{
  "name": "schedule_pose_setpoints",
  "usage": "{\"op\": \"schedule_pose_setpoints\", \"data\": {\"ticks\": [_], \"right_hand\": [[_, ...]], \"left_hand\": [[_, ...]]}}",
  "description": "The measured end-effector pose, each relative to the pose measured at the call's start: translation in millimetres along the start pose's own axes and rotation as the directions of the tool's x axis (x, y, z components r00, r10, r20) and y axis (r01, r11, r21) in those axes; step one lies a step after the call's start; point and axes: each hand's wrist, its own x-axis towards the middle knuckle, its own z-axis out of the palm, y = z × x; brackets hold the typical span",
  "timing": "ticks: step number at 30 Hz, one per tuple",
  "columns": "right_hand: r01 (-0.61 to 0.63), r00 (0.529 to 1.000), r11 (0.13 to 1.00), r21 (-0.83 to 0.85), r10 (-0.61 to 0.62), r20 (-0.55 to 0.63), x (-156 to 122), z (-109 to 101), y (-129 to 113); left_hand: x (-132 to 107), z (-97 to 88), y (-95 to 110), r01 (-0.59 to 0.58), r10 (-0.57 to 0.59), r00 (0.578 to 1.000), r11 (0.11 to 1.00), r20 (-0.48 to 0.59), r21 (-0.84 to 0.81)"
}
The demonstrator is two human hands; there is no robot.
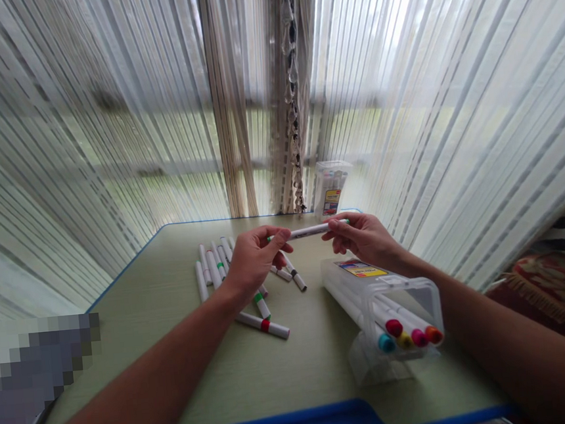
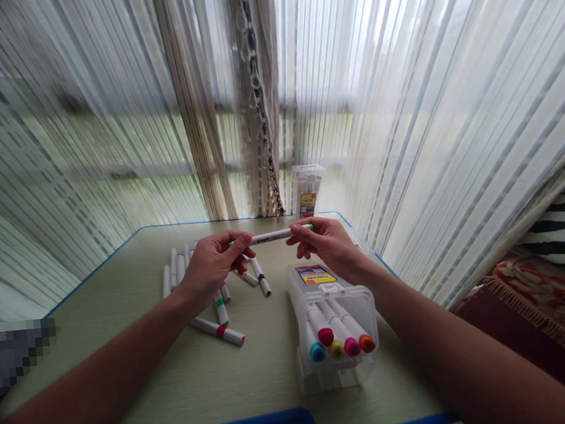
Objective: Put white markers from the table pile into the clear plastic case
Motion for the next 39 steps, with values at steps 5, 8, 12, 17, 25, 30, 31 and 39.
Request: {"op": "schedule_pose_setpoints", "data": {"ticks": [5, 8, 12, 17, 25, 30, 31, 39], "right_hand": [[0.002, 1.000, 1.000, 0.012, -0.002, 0.012, -0.4, 0.0, 0.2], [-0.014, 0.999, 0.999, 0.043, 0.012, 0.036, 0.4, -1.5, 0.3], [-0.031, 0.999, 0.997, 0.068, 0.028, 0.034, 1.4, -3.1, -0.1], [-0.038, 0.999, 0.997, 0.075, 0.036, 0.030, 1.3, -2.1, -0.4], [0.003, 1.000, 1.000, 0.000, -0.003, -0.001, -1.3, 2.6, -0.4], [0.000, 1.000, 1.000, -0.021, 0.000, 0.004, -1.6, 2.6, -0.7], [0.002, 1.000, 1.000, -0.016, -0.002, 0.005, -1.5, 2.2, -0.5], [-0.023, 1.000, 0.999, 0.024, 0.023, 0.014, 1.0, -1.3, 1.1]], "left_hand": [[-0.5, 0.1, -0.4, 0.004, -0.004, 1.000, 1.000, -0.002, 0.011], [0.8, 0.3, -1.3, 0.022, -0.023, 1.000, 0.999, -0.021, -0.045], [1.6, 1.4, -0.5, 0.067, -0.072, 0.996, 0.992, -0.047, -0.107], [1.2, 1.6, 0.3, 0.042, -0.047, 0.998, 0.995, -0.049, -0.087], [0.3, -1.5, -4.6, -0.041, 0.042, 0.999, 0.997, -0.012, 0.065], [-0.1, -1.6, -3.9, -0.038, 0.038, 0.999, 0.997, -0.004, 0.069], [0.0, -1.5, -3.7, -0.031, 0.032, 0.999, 0.998, -0.008, 0.063], [2.5, -0.8, -3.2, 0.021, -0.023, 0.999, 0.998, -0.023, -0.058]]}}
